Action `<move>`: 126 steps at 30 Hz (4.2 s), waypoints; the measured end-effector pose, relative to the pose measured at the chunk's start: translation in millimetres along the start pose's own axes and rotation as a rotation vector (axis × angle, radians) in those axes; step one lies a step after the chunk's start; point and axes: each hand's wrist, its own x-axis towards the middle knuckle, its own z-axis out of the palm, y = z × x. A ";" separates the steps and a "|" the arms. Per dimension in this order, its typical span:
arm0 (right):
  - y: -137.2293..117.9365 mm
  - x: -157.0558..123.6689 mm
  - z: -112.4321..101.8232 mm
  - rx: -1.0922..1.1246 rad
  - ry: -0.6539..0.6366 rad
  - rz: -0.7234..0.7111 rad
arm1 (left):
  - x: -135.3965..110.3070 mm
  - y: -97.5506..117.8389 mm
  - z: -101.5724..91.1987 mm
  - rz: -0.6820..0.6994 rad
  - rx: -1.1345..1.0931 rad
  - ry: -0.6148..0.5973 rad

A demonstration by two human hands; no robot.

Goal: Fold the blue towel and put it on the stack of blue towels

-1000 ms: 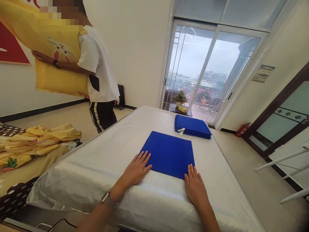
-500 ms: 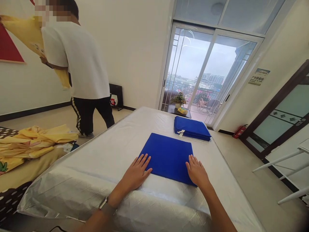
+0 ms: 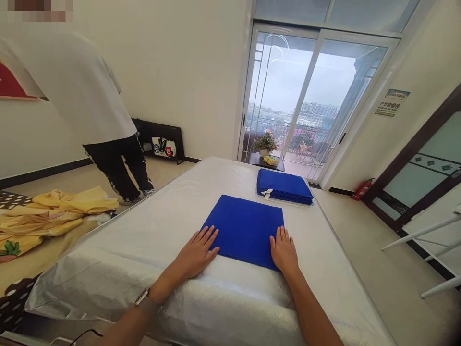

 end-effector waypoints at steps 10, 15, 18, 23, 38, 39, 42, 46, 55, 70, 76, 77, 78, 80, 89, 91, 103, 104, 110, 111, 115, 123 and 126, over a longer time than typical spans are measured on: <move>-1.1 -0.7 1.8 -0.017 -0.015 -0.044 | 61.4 67.3 -10.1 0.189 0.032 0.004; 0.4 -1.3 1.0 -0.052 -0.014 -0.068 | 124.1 136.4 3.6 0.399 -0.085 0.000; 1.2 -1.3 1.1 -0.047 -0.026 -0.065 | 137.7 150.0 15.2 0.397 -0.108 -0.005; 0.9 -0.9 2.3 -0.038 -0.009 -0.051 | 125.5 114.9 23.1 0.341 -0.109 -0.013; 2.4 2.4 -3.6 -0.088 -0.076 -0.039 | 87.1 -21.2 18.2 -0.111 -0.057 0.028; 2.3 4.4 -6.7 -0.096 -0.092 -0.041 | 87.7 -20.0 18.9 -0.120 -0.065 0.032; -0.2 16.6 -17.4 -0.113 -0.114 -0.047 | 89.1 -20.6 22.0 -0.105 -0.081 0.053; -6.4 40.5 -22.8 -0.067 -0.053 -0.038 | 89.5 -25.2 26.5 -0.098 -0.069 0.056; -0.2 57.2 3.6 0.025 -0.003 -0.004 | 88.5 -28.0 28.0 -0.091 -0.054 0.058; -0.9 55.8 1.4 0.060 0.000 -0.007 | 88.5 -26.9 15.1 -0.080 -0.003 -0.025; -2.4 55.6 3.6 0.059 0.031 -0.008 | 108.5 -11.6 -2.9 -0.124 0.047 -0.029; -2.5 55.8 4.1 0.057 0.032 -0.007 | 115.1 0.7 -5.8 -0.127 0.039 -0.002; -2.5 55.9 4.5 0.054 0.033 -0.005 | 122.5 16.5 -7.6 -0.103 0.024 0.018; -2.0 55.8 4.8 0.035 0.037 -0.003 | 138.6 55.3 -7.0 0.027 -0.017 0.022; 3.4 55.8 6.8 -0.037 0.029 -0.050 | 179.4 155.1 30.4 0.266 -0.187 -0.049; 2.2 56.3 6.5 -0.017 0.041 -0.037 | 177.6 137.4 32.8 0.226 -0.175 -0.045; 1.8 59.7 7.5 0.012 0.023 -0.010 | 144.3 -34.6 10.5 -0.189 -0.053 -0.094; 1.5 59.9 7.4 0.009 0.023 -0.008 | 143.0 -37.3 10.9 -0.190 -0.053 -0.090; -1.1 60.0 1.1 -0.032 -0.019 0.000 | 143.2 -34.4 13.4 -0.194 -0.062 -0.089; -1.2 61.0 -0.9 -0.040 -0.033 0.001 | 143.4 -34.3 13.3 -0.196 -0.072 -0.090; -1.6 74.2 -13.2 -0.054 -0.038 0.001 | 143.6 -35.4 12.0 -0.204 -0.105 -0.114; -3.5 126.2 -18.8 0.025 -0.021 -0.034 | 143.5 -36.1 12.0 -0.190 -0.077 -0.122; -0.1 132.1 -5.1 0.045 -0.013 0.000 | 143.8 -38.2 13.5 -0.190 -0.075 -0.142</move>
